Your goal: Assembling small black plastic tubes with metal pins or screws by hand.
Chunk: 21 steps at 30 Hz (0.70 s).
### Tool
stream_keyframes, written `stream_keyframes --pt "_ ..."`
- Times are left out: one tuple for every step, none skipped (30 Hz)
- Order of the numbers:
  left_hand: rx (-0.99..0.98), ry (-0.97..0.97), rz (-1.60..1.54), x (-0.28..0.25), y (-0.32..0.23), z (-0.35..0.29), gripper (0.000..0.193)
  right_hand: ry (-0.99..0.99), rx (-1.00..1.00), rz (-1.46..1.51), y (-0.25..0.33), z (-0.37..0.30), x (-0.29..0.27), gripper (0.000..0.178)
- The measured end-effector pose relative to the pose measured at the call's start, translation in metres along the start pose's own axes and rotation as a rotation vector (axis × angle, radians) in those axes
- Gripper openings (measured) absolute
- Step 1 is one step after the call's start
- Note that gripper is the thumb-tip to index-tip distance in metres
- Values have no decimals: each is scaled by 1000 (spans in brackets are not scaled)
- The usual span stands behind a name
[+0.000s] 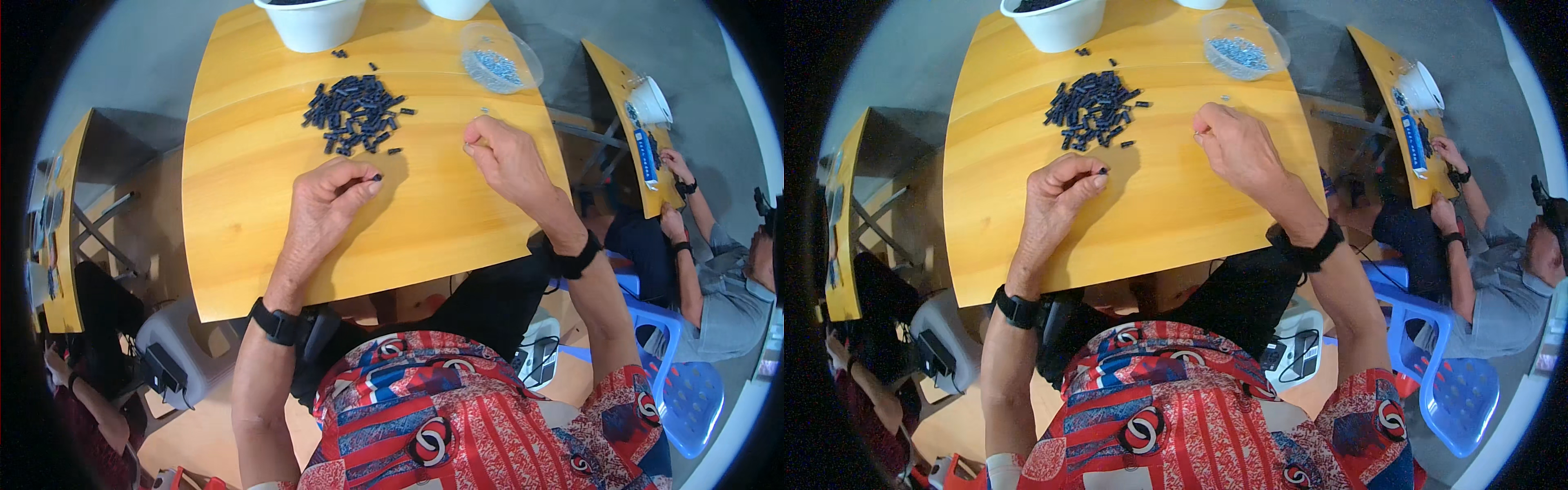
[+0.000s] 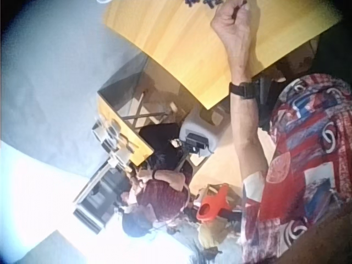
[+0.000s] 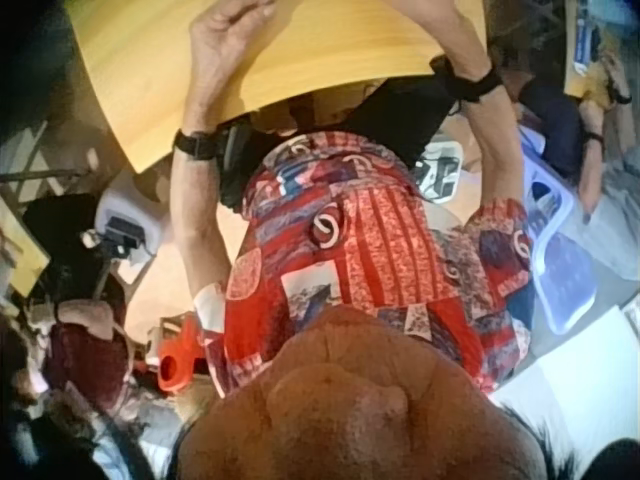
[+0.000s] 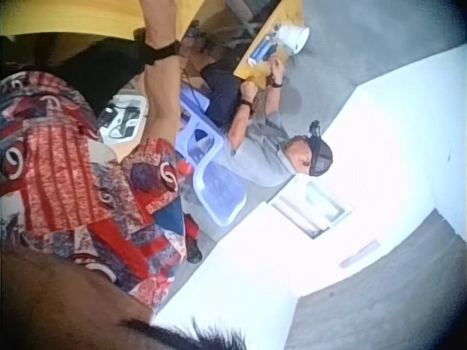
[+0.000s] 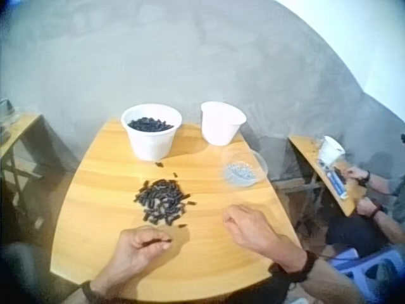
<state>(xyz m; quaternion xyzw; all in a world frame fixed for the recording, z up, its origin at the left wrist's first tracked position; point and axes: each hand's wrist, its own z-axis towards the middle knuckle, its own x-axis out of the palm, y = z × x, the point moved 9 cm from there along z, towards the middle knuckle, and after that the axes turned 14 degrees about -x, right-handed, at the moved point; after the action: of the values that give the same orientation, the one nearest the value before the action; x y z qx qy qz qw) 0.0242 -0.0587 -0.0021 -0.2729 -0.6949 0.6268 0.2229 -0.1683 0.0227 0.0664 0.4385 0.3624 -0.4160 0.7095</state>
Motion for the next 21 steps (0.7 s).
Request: stream_keyframes --pt "-8 -8 4 -1 3 0 7 2 -3 11 10 0 3 9" --pt "-24 4 -31 -1 4 0 8 2 130 245 14 -1 10 9" --pt "-40 14 -67 -1 6 0 9 2 263 478 17 -5 23 9" --pt "-42 8 -65 -2 8 0 9 5 260 482 26 -5 30 9" --pt "-54 17 -69 -2 9 0 9 -17 251 587 34 -4 38 9" --pt "-66 25 -73 -1 11 0 10 -39 241 691 41 -3 44 8" --pt "-66 23 -75 -2 10 0 10 -36 239 691 46 -1 46 8" --pt "-61 32 -65 -1 9 0 11 -11 216 664 52 3 48 6" --pt "-56 41 -55 0 8 0 11 14 192 636 57 5 49 5" --pt "-57 38 -57 0 9 0 11 17 190 637 58 6 51 5" --pt "-14 31 -20 0 5 0 12 7 194 624 56 7 52 6" --pt "28 24 18 1 2 0 13 -3 198 612 55 7 53 7" --pt "28 20 16 0 2 0 13 1 196 612 55 7 54 7" --pt "29 38 20 1 2 -1 13 -15 239 649 51 4 55 8" --pt "30 57 24 2 2 -1 13 -30 283 685 47 2 57 9" --pt "28 52 23 1 1 -2 13 -25 281 687 48 3 59 9" --pt "33 59 38 1 0 -2 13 -56 269 697 48 4 58 10" --pt "38 67 53 2 -1 -2 13 -86 257 708 48 6 57 11" --pt "36 64 52 2 -2 -2 13 -83 256 708 50 7 58 11" --pt "36 75 57 3 -4 -2 13 -93 255 698 53 8 57 13" --pt "35 85 62 4 -4 -2 13 -104 254 688 54 9 56 14"
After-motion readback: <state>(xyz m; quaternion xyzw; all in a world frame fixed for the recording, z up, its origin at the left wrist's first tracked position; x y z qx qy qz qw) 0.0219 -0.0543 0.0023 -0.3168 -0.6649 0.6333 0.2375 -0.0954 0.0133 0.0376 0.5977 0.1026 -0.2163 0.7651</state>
